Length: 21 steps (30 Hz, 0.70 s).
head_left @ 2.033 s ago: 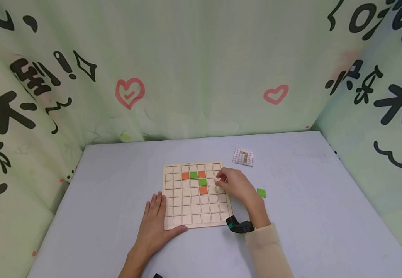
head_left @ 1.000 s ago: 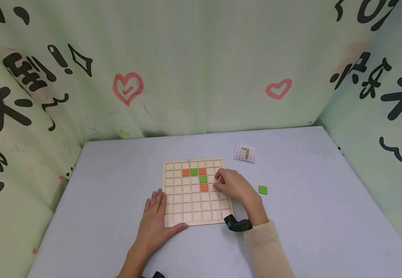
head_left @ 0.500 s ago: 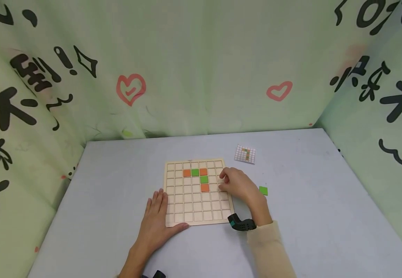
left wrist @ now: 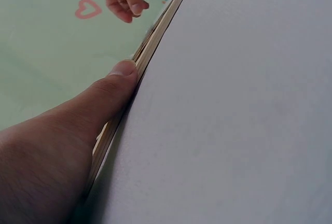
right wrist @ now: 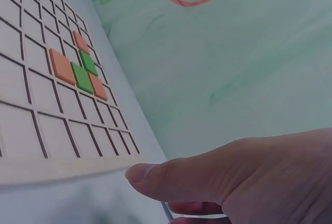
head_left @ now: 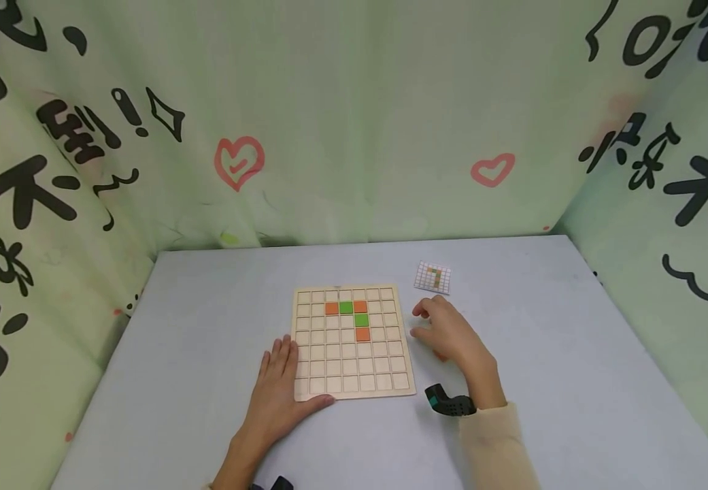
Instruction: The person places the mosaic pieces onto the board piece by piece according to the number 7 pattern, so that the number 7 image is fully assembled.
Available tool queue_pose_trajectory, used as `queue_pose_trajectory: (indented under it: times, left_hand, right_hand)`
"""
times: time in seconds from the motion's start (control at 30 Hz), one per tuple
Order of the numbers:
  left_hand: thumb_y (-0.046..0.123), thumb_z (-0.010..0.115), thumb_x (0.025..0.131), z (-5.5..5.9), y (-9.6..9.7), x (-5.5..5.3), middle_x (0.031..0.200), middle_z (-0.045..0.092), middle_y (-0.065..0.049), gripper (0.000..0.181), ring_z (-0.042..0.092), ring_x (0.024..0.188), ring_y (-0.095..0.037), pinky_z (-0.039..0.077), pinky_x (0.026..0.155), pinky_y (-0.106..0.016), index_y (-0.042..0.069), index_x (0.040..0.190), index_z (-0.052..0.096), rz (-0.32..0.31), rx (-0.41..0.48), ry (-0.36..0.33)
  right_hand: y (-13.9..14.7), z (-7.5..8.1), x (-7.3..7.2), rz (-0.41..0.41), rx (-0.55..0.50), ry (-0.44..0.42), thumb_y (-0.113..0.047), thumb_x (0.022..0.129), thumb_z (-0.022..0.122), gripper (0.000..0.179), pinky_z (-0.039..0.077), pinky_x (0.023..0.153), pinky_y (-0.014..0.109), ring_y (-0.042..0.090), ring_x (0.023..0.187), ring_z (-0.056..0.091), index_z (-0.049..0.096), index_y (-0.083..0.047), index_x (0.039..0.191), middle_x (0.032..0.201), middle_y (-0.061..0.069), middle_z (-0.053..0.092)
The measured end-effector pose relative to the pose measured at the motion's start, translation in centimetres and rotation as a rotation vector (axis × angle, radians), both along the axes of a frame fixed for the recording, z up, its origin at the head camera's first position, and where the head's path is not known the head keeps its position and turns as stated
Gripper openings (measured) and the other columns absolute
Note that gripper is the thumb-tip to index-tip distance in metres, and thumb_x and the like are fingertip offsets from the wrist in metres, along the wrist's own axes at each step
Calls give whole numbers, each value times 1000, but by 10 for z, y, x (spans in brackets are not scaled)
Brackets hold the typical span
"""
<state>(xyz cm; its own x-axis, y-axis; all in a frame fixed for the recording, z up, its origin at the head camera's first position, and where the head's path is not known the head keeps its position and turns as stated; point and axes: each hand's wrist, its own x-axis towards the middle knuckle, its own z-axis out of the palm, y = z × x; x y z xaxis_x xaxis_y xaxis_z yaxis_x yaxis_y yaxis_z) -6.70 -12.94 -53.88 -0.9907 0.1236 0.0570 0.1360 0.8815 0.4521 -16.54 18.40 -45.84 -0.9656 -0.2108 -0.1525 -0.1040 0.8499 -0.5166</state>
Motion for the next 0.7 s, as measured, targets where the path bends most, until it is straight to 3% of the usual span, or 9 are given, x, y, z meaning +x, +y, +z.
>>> queue_pose_trajectory:
  times: [0.33,0.7]
  left_hand:
    - [75,70,73,-3,0,-2,164,24,-22,122,19,155,-39,18,126,-54,-6,154,29,-3,-9,20]
    - [76,70,73,-2,-1,-1,166,19,-20,123,15,156,-37,14,127,-52,-5,156,26,-11,-1,-16]
  right_hand:
    - [29,-3,11,-50,52,-30,-16,87,71,33,52,90,45,28,98,56,64,-2,117,114,17,58]
    - [52,-9,27,-127,67,-26,-10,91,70,34,53,95,52,33,104,58,61,2,121,120,21,54]
